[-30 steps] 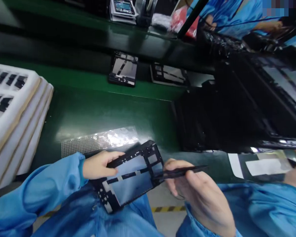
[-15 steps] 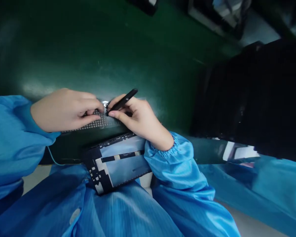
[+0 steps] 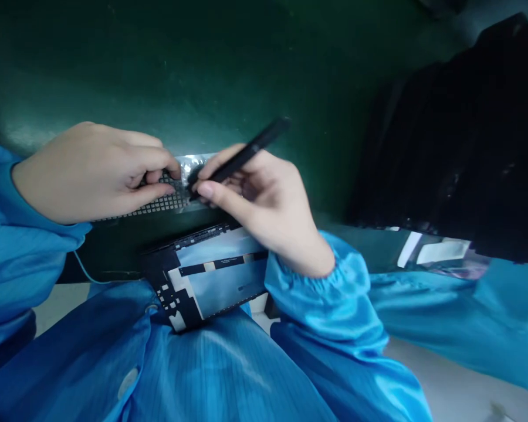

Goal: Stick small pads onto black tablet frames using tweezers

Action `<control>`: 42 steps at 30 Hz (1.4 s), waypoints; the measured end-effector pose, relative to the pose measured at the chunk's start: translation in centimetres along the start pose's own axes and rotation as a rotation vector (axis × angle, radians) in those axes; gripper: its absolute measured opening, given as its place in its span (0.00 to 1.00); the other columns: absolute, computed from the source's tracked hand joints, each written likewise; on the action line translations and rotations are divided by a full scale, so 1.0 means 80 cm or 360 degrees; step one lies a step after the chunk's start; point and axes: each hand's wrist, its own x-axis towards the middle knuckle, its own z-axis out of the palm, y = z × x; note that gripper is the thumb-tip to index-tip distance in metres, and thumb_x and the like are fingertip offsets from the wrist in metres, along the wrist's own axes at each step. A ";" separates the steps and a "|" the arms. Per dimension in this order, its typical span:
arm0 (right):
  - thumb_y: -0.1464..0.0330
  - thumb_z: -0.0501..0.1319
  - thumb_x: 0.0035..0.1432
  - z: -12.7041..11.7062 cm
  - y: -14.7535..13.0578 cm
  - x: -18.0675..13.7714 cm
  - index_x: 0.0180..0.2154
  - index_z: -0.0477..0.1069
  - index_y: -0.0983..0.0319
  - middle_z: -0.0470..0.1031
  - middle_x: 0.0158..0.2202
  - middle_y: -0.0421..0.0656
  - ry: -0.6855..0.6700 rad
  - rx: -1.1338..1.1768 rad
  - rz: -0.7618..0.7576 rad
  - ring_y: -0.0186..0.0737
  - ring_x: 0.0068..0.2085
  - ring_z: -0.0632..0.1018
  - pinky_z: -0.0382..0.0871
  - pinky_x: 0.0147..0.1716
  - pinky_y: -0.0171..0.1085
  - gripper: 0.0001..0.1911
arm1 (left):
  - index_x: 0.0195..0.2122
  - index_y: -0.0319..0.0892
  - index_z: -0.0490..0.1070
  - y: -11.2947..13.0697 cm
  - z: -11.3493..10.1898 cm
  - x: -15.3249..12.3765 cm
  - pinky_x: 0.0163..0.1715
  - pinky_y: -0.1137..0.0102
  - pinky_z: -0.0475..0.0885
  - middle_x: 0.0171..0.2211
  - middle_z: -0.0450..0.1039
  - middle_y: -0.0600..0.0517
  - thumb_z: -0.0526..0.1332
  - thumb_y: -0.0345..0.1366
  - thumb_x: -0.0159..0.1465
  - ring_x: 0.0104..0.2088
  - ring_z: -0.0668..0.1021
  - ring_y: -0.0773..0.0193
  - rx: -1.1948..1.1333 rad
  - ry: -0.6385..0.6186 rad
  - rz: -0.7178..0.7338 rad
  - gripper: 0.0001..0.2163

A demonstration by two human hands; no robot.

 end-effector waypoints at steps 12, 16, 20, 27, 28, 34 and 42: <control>0.76 0.70 0.67 0.109 0.041 -0.121 0.49 0.77 0.51 0.88 0.43 0.43 0.0740 -0.0092 -0.0300 0.48 0.46 0.90 0.89 0.50 0.54 0.15 | 0.46 0.38 0.82 -0.003 0.006 -0.003 0.58 0.49 0.73 0.33 0.71 0.54 0.53 0.43 0.70 0.49 0.84 0.55 0.0005 0.0062 0.0031 0.20; 0.77 0.71 0.66 0.095 0.027 -0.120 0.50 0.78 0.50 0.89 0.46 0.44 0.0619 -0.0155 -0.0239 0.50 0.48 0.90 0.89 0.49 0.54 0.17 | 0.48 0.35 0.82 0.003 0.001 -0.003 0.56 0.51 0.74 0.35 0.72 0.54 0.48 0.42 0.72 0.49 0.84 0.58 0.0121 0.0026 0.0036 0.23; 0.73 0.76 0.65 0.050 0.007 -0.079 0.47 0.82 0.50 0.89 0.46 0.41 0.0444 -0.0227 -0.0131 0.47 0.48 0.91 0.90 0.51 0.48 0.13 | 0.51 0.36 0.82 0.003 -0.001 -0.003 0.59 0.52 0.76 0.37 0.75 0.54 0.56 0.37 0.72 0.48 0.83 0.60 0.0164 0.0008 0.0031 0.16; 0.59 0.78 0.64 -0.012 0.014 0.025 0.43 0.84 0.55 0.88 0.44 0.39 -0.0124 -0.0216 -0.0026 0.44 0.48 0.89 0.87 0.55 0.45 0.11 | 0.49 0.40 0.84 0.004 -0.003 -0.002 0.63 0.53 0.76 0.34 0.74 0.56 0.63 0.36 0.73 0.46 0.81 0.62 0.0134 -0.0026 -0.0049 0.11; 0.57 0.78 0.64 -0.012 0.016 0.028 0.43 0.84 0.55 0.88 0.44 0.39 -0.0152 -0.0195 -0.0016 0.44 0.48 0.89 0.87 0.55 0.45 0.12 | 0.49 0.39 0.84 0.005 -0.004 -0.002 0.63 0.52 0.76 0.34 0.74 0.56 0.63 0.36 0.73 0.47 0.81 0.61 0.0121 -0.0034 -0.0055 0.11; 0.57 0.79 0.63 -0.005 0.020 0.026 0.41 0.83 0.52 0.88 0.44 0.40 -0.0126 -0.0205 -0.0073 0.45 0.46 0.89 0.88 0.52 0.44 0.10 | 0.51 0.41 0.85 0.010 -0.006 0.001 0.63 0.46 0.75 0.36 0.73 0.56 0.63 0.36 0.73 0.50 0.83 0.55 0.0157 -0.0098 -0.0122 0.12; 0.58 0.79 0.63 -0.008 0.011 0.023 0.39 0.82 0.56 0.88 0.40 0.41 -0.0088 -0.0123 0.0021 0.41 0.40 0.88 0.87 0.42 0.41 0.12 | 0.50 0.36 0.83 0.006 -0.006 -0.001 0.61 0.45 0.77 0.38 0.75 0.53 0.57 0.38 0.75 0.53 0.83 0.52 0.0183 -0.0075 -0.0066 0.16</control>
